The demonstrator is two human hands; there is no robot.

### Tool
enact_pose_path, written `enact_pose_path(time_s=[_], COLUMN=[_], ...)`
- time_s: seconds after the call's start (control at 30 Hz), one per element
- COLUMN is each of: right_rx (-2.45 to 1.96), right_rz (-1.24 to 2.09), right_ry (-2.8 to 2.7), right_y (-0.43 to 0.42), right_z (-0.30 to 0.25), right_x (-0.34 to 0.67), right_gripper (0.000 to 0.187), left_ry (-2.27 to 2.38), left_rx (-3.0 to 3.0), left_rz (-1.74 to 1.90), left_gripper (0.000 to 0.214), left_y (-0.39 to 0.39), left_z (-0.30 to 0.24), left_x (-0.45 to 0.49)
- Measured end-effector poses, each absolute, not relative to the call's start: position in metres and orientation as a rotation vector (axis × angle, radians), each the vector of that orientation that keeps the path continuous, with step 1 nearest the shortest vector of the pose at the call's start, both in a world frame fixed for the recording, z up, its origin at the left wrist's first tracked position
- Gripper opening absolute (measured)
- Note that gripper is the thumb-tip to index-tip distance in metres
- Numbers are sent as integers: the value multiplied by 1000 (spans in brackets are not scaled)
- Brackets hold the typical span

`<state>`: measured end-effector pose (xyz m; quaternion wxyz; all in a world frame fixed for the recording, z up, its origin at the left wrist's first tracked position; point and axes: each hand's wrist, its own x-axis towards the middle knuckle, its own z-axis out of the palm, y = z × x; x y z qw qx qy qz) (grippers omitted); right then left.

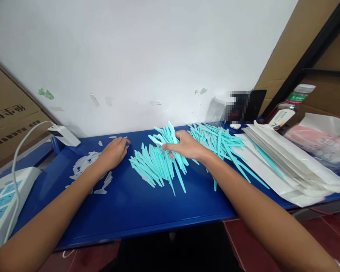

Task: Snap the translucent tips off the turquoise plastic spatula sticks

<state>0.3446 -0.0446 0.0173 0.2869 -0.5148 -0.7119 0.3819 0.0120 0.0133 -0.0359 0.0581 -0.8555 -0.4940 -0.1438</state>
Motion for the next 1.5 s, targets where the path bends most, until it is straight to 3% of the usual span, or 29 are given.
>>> enact_pose_path(time_s=[0.13, 0.37, 0.47, 1.2, 1.5], right_rx=[-1362, -1294, -1251, -1135, -1147], right_rz=[1012, 1090, 1110, 1087, 1072], right_ry=[-1914, -1926, -1972, -2103, -2088], right_y=[-46, -49, -49, -52, -56], right_z=[18, 19, 19, 24, 27], right_x=[343, 339, 340, 342, 338], right_gripper=[48, 39, 36, 22, 25], left_ry=[-1619, -1935, -2057, -2014, -1956], left_rx=[-2728, -2792, -2742, -2731, -2776], left_rz=[-781, -1832, -2019, -2089, -2053], left_gripper=[35, 36, 39, 34, 32], left_y=[5, -21, -25, -34, -41], left_z=[-29, -20, -22, -19, -15], left_x=[23, 53, 56, 60, 64])
